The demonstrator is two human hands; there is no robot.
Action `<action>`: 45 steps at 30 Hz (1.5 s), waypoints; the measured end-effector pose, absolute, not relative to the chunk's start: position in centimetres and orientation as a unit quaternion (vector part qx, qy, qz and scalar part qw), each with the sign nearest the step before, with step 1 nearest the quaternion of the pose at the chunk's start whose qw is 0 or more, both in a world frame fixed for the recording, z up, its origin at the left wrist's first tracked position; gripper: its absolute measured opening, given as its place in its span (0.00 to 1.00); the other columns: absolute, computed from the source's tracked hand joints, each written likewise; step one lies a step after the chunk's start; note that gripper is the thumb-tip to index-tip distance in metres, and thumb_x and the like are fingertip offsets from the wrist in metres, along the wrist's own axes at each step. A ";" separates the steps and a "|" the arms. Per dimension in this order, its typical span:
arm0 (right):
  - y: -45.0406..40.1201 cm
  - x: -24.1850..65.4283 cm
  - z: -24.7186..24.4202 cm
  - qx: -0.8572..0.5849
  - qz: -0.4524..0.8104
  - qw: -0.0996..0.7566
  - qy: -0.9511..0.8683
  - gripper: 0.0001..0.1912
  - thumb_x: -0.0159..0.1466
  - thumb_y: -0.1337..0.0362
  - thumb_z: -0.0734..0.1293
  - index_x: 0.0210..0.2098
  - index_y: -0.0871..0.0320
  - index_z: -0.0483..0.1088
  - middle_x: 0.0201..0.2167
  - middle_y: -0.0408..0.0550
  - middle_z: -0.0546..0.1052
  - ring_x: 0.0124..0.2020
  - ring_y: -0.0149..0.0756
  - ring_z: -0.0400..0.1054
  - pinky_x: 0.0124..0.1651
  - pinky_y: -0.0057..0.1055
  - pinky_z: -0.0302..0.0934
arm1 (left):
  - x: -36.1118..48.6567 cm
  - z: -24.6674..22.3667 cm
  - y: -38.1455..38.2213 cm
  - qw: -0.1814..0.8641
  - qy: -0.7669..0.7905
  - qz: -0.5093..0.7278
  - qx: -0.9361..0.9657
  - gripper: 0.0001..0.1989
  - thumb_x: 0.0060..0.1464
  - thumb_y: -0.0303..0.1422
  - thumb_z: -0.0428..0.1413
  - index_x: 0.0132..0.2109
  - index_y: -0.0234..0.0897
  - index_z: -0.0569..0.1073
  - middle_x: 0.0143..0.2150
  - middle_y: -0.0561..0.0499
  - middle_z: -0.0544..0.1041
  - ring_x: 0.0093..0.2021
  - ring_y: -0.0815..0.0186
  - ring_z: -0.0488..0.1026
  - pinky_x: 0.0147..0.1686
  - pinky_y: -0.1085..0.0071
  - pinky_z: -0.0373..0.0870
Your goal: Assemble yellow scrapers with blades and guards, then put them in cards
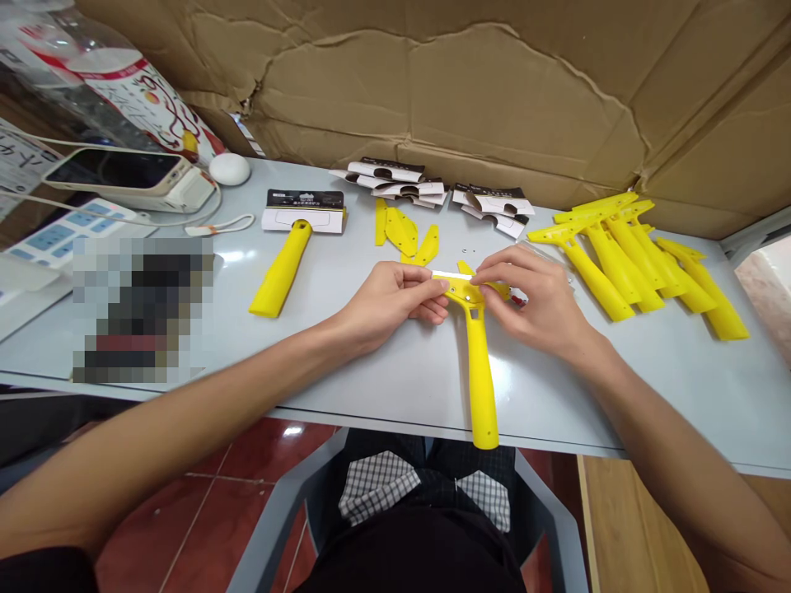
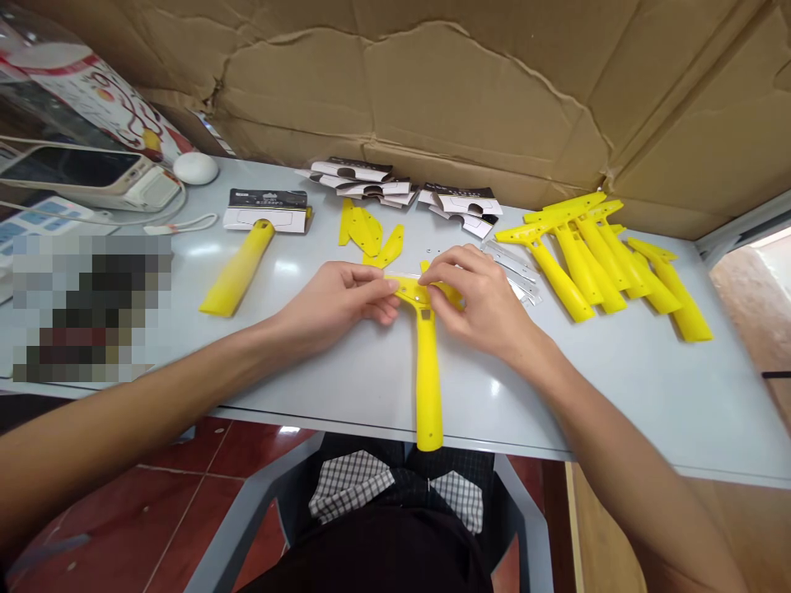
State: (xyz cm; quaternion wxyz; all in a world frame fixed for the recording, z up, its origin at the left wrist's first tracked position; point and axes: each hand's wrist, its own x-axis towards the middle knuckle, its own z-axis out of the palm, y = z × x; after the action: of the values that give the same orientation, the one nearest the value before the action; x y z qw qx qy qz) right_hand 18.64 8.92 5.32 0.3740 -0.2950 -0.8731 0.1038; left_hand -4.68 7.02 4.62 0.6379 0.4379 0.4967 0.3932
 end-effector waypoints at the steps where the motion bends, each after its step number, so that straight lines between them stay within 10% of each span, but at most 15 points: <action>1: 8.9 18.7 5.4 -0.291 0.108 0.375 -0.873 0.07 0.69 0.70 0.69 0.41 0.55 0.80 0.41 0.50 0.83 0.42 0.43 0.77 0.47 0.42 0.70 | -4.7 4.6 7.0 0.639 0.497 0.393 0.438 0.09 0.62 0.30 0.67 0.32 0.33 0.83 0.31 0.45 0.84 0.27 0.69 0.80 0.34 0.71 0.81; 34: 8.9 18.1 5.0 -0.392 0.118 0.443 -0.798 0.10 0.71 0.65 0.68 0.45 0.52 0.83 0.45 0.52 0.85 0.47 0.45 0.79 0.50 0.46 0.73 | -4.9 4.6 7.2 0.616 0.506 0.392 0.459 0.10 0.59 0.37 0.69 0.34 0.34 0.83 0.35 0.42 0.85 0.31 0.64 0.82 0.40 0.63 0.84; 45: 9.5 19.2 6.4 -0.476 0.560 0.352 -0.580 0.16 0.64 0.51 0.79 0.35 0.57 0.80 0.23 0.46 0.79 0.23 0.34 0.72 0.25 0.32 0.68 | -5.3 5.4 7.6 0.594 0.507 0.411 0.470 0.10 0.58 0.35 0.69 0.34 0.33 0.82 0.33 0.44 0.85 0.30 0.66 0.82 0.38 0.67 0.83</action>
State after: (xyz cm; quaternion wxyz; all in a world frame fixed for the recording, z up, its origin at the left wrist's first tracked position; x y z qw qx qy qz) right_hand 19.21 9.55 6.40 0.3517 -0.4756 -0.5798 0.5603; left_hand -5.34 7.56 5.41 0.5943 0.4695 0.5074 0.4110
